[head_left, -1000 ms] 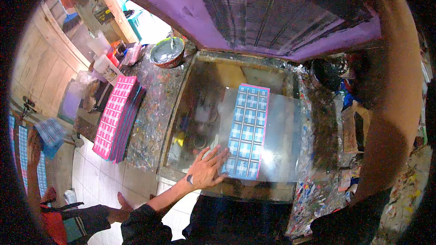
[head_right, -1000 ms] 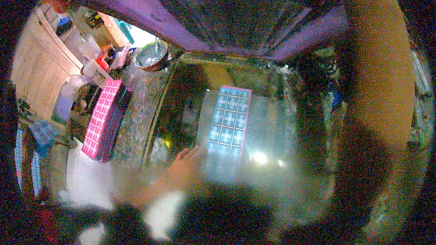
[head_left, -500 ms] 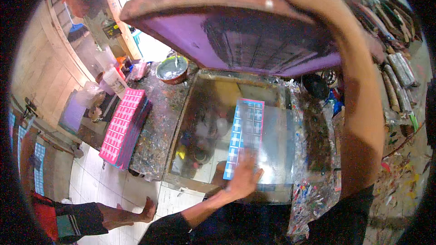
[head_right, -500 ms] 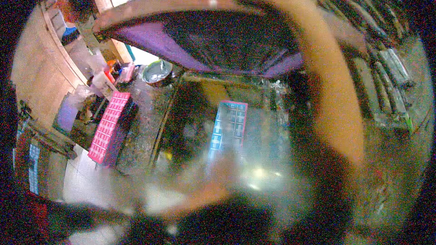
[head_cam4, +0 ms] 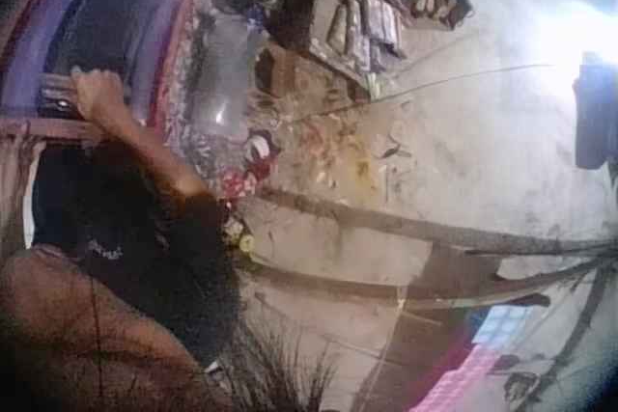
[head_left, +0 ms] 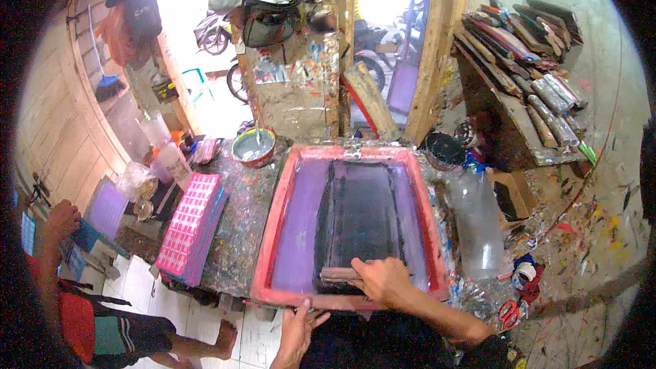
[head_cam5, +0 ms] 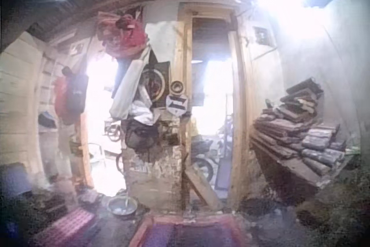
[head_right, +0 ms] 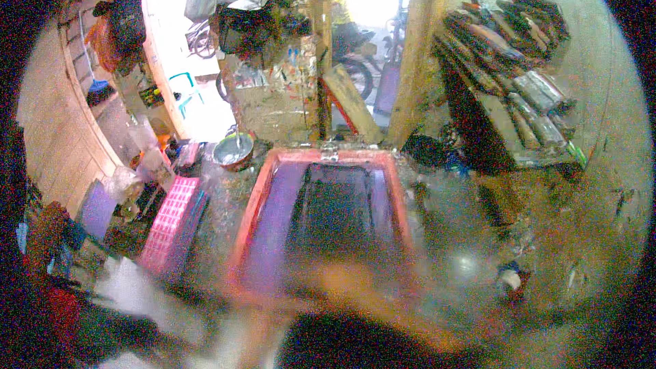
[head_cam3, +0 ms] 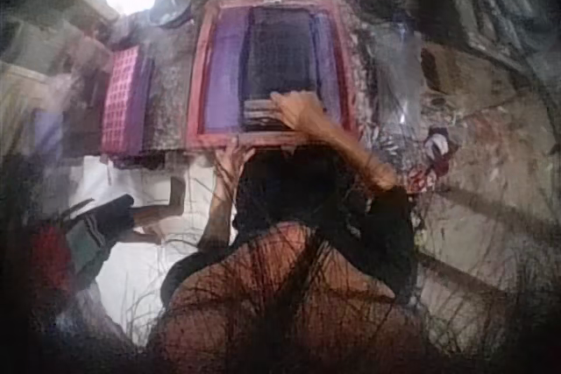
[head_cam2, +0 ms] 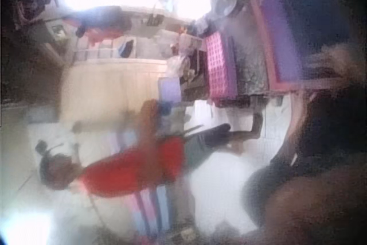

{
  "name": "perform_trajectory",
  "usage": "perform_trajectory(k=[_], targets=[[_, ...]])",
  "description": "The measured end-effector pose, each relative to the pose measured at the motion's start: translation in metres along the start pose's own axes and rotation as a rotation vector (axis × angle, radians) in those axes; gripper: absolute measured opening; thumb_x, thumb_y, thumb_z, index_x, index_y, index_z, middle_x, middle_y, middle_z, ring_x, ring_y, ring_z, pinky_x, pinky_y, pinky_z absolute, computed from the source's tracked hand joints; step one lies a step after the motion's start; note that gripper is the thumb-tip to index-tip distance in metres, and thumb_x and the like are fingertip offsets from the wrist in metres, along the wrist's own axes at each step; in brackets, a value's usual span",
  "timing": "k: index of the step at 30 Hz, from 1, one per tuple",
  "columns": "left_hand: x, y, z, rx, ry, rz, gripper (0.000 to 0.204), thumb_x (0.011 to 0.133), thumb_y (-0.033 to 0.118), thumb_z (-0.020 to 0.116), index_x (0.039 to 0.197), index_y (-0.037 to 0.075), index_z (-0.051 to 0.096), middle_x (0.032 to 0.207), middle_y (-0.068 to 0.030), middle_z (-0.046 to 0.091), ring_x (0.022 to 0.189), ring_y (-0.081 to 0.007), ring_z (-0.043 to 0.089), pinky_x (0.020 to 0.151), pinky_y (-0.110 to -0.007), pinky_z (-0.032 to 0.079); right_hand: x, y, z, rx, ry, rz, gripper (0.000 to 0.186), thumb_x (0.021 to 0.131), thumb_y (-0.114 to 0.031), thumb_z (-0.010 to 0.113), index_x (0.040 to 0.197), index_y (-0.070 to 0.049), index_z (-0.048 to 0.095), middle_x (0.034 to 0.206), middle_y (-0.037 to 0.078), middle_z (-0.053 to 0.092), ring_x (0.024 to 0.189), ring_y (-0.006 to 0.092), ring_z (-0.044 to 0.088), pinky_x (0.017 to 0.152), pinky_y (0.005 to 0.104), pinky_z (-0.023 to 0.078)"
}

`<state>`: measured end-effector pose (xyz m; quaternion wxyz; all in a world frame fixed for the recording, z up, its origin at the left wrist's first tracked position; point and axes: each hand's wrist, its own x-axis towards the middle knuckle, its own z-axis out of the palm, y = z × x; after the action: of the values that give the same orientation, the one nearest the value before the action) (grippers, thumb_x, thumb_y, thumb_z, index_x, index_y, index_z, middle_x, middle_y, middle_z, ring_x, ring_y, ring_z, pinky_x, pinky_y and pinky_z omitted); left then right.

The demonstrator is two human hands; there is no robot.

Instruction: The person performs screen printing on fabric pieces by placing each piece onto a glass surface, lowering the screen, and spreading ink across the screen using a squeegee by hand before lifting the screen and setting the printed fabric aside.

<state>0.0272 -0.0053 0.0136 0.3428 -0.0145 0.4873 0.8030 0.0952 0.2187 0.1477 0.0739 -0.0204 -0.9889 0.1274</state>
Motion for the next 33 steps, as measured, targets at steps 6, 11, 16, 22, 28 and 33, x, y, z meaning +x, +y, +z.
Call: perform_trajectory(k=[6, 11, 16, 22, 28, 33], targets=[[0.008, -0.050, -0.052, 0.003, -0.125, -0.163, 0.063, 0.100, 0.037, 0.059, 0.150, 0.009, 0.031, 0.139, -0.0141, 0.050, 0.124, -0.0328, 0.055, 0.104, -0.049, 0.048, -0.022, 0.051, 0.063, 0.070, -0.297, 0.059, 0.039, 0.091, -0.050, 0.061, 0.104, -0.014, 0.052, 0.077, 0.014, 0.067, 0.068, 0.0433, 0.065, 0.059, 0.0557, 0.051], [0.000, -0.053, -0.043, -0.047, -0.111, -0.090, 0.067, 0.104, 0.042, 0.050, 0.151, 0.000, 0.027, 0.144, -0.0204, 0.046, 0.121, -0.0326, 0.059, 0.095, -0.042, 0.057, 0.058, 0.161, 0.097, -0.313, 0.212, -0.274, 0.026, 0.092, -0.041, 0.061, 0.098, -0.015, 0.057, 0.070, 0.010, 0.061, 0.061, 0.0352, 0.063, 0.055, 0.0496, 0.049], [0.028, -0.036, -0.052, 0.200, -0.158, -0.280, 0.066, 0.105, 0.041, 0.047, 0.151, 0.000, 0.026, 0.146, -0.0200, 0.044, 0.114, -0.0289, 0.062, 0.089, -0.039, 0.059, 0.237, 0.269, 0.064, -0.256, 0.007, 0.007, 0.040, 0.088, -0.042, 0.065, 0.113, -0.011, 0.065, 0.097, 0.022, 0.070, 0.092, 0.0422, 0.067, 0.078, 0.0527, 0.054], [0.034, -0.036, -0.082, 0.457, -0.247, -0.489, 0.064, 0.107, 0.040, 0.043, 0.152, -0.001, 0.024, 0.148, -0.0196, 0.041, 0.106, -0.0244, 0.066, 0.082, -0.036, 0.061, 0.274, 0.269, 0.093, -0.359, 0.102, 0.131, 0.056, 0.086, -0.053, 0.067, 0.110, -0.003, 0.060, 0.087, 0.021, 0.070, 0.078, 0.0416, 0.069, 0.068, 0.0533, 0.054], [0.024, -0.055, -0.103, 0.508, -0.337, -0.549, 0.058, 0.107, 0.037, 0.041, 0.147, -0.002, 0.025, 0.144, -0.0196, 0.043, 0.097, -0.0216, 0.069, 0.076, -0.035, 0.062, 0.121, 0.176, 0.124, -0.346, 0.065, 0.098, 0.043, 0.088, -0.047, 0.066, 0.092, -0.006, 0.055, 0.079, 0.015, 0.068, 0.065, 0.0380, 0.068, 0.055, 0.0488, 0.052], [0.023, -0.050, -0.085, 0.311, -0.183, -0.450, 0.040, 0.105, 0.027, 0.048, 0.124, -0.007, 0.039, 0.110, -0.0218, 0.060, 0.087, -0.0265, 0.068, 0.075, -0.039, 0.058, -0.008, 0.053, 0.107, -0.209, -0.113, 0.057, 0.024, 0.084, -0.028, 0.065, 0.094, -0.008, 0.058, 0.082, 0.009, 0.064, 0.072, 0.0281, 0.070, 0.059, 0.0393, 0.056]])
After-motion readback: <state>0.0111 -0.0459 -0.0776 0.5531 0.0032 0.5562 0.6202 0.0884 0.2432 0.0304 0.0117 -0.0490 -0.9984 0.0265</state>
